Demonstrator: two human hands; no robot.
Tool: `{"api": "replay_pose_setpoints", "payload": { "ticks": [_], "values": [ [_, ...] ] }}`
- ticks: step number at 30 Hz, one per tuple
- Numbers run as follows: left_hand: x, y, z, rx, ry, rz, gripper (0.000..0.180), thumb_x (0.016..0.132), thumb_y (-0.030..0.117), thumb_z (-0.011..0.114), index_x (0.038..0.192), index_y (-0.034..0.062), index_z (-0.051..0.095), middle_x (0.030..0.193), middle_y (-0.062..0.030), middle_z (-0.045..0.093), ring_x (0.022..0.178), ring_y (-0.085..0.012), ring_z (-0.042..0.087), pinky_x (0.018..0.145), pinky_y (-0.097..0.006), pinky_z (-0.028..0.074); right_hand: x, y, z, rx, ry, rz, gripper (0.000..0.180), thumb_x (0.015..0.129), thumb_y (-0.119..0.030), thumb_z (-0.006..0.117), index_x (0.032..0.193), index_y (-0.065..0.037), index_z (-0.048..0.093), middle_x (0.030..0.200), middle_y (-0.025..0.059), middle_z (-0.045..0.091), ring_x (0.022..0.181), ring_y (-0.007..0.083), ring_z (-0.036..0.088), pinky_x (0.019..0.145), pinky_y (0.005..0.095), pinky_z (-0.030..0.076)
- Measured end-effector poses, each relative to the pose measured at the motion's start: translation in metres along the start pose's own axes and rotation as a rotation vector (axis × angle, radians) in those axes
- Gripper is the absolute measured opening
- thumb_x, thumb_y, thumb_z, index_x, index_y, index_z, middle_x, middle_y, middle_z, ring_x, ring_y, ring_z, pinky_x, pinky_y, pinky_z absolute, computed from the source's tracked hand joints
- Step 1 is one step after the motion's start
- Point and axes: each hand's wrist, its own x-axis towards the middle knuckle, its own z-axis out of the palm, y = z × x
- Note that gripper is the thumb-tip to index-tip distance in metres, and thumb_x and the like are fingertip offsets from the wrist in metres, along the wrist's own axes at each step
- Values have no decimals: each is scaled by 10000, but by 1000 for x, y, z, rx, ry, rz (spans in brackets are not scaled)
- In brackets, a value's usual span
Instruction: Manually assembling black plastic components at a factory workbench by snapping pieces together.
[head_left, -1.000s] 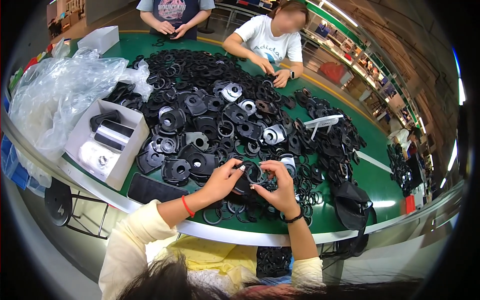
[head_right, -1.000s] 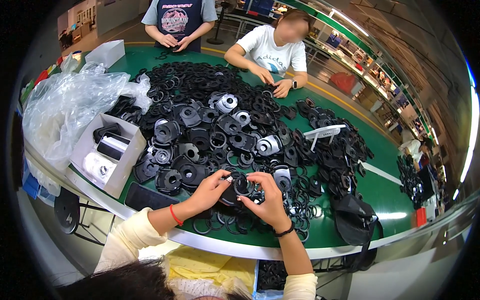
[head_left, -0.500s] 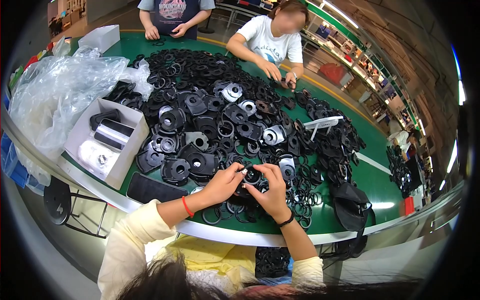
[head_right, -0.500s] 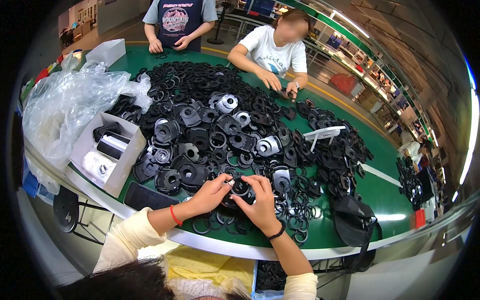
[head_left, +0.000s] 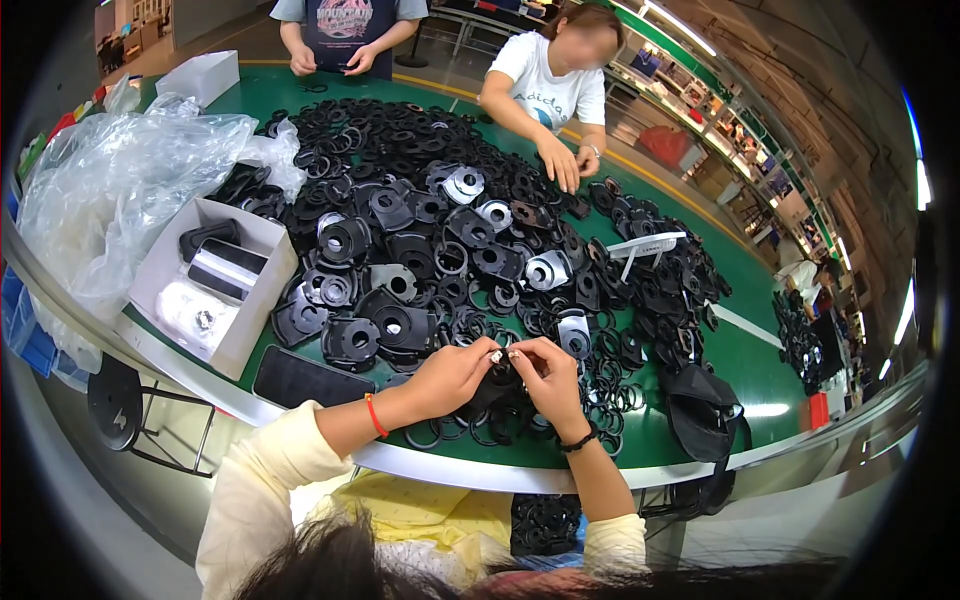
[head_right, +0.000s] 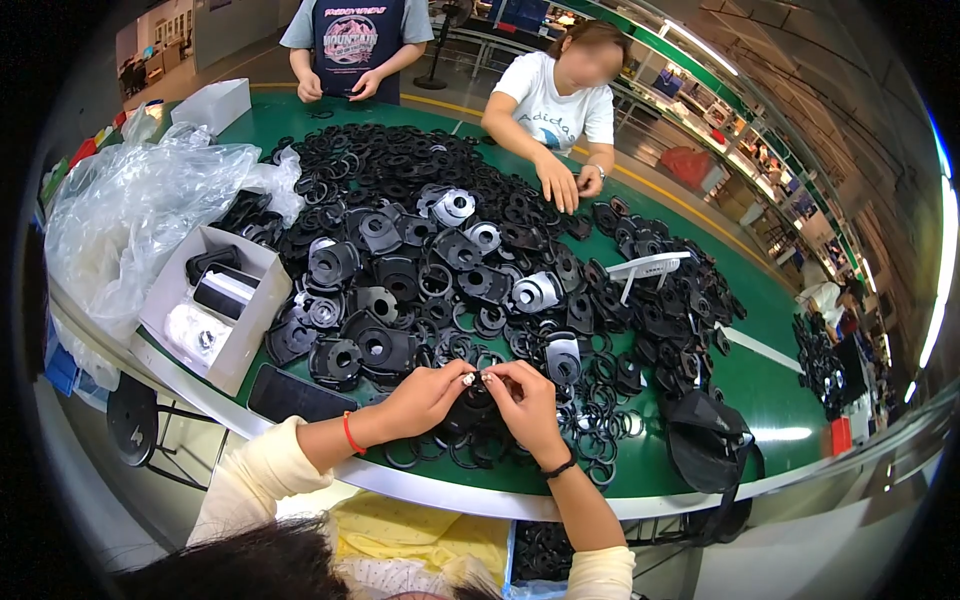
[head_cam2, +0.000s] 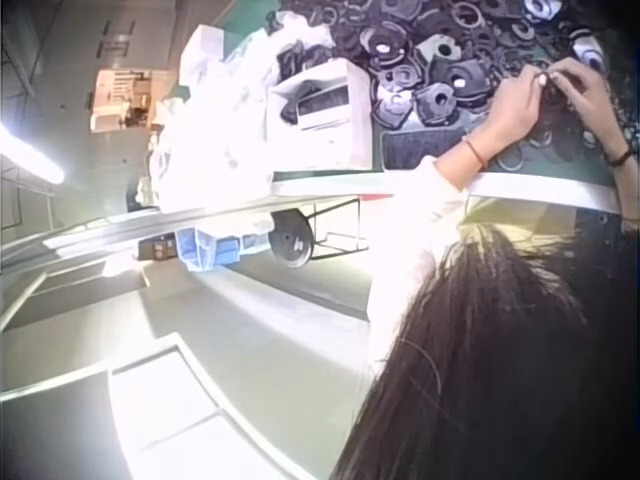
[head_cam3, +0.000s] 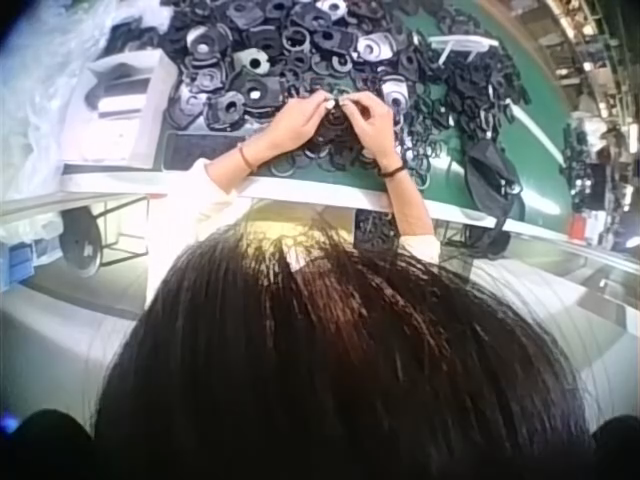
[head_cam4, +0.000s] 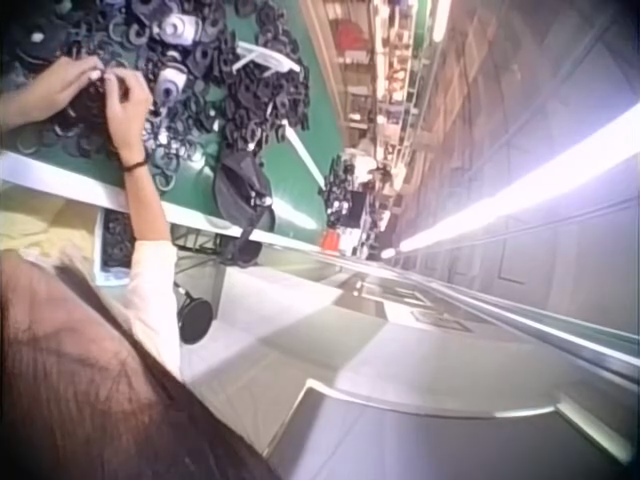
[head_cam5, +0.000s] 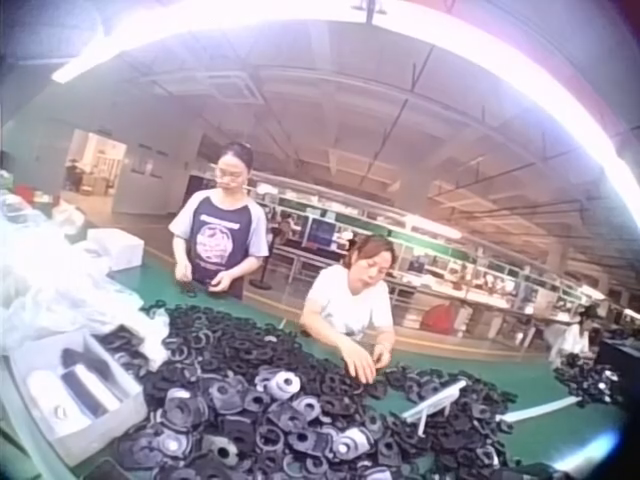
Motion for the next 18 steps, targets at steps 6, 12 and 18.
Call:
{"api": "replay_pose_setpoints", "payload": {
  "ticks": [6, 12, 18],
  "values": [
    [-1, 1, -2, 66, -1, 13, 140, 926, 138, 433, 985, 21, 481, 678, -222, 578, 641, -409, 578, 554, -473, 441, -3, 3, 0, -7, -30, 50, 78, 825, -62, 630, 828, 16, 631, 691, 27, 555, 564, 63, 482, 501, 202, 355],
    [0, -2, -1, 25, -20, 14, 169, 922, 156, 466, 1016, 18, 487, 689, -212, 589, 629, -398, 588, 556, -451, 451, -2, -7, -1, -17, -39, 61, 98, 843, -60, 607, 810, 32, 595, 688, 23, 539, 588, 67, 511, 533, 200, 390],
    [5, 3, -3, -384, 53, -248, 302, 913, 211, 559, 1095, -1, 443, 876, -136, 657, 769, -180, 665, 643, -277, 509, -3, -7, -9, 328, 38, 365, 121, 938, -118, 494, 934, 0, 518, 834, 28, 551, 647, 61, 549, 562, 182, 432]
  ]
}}
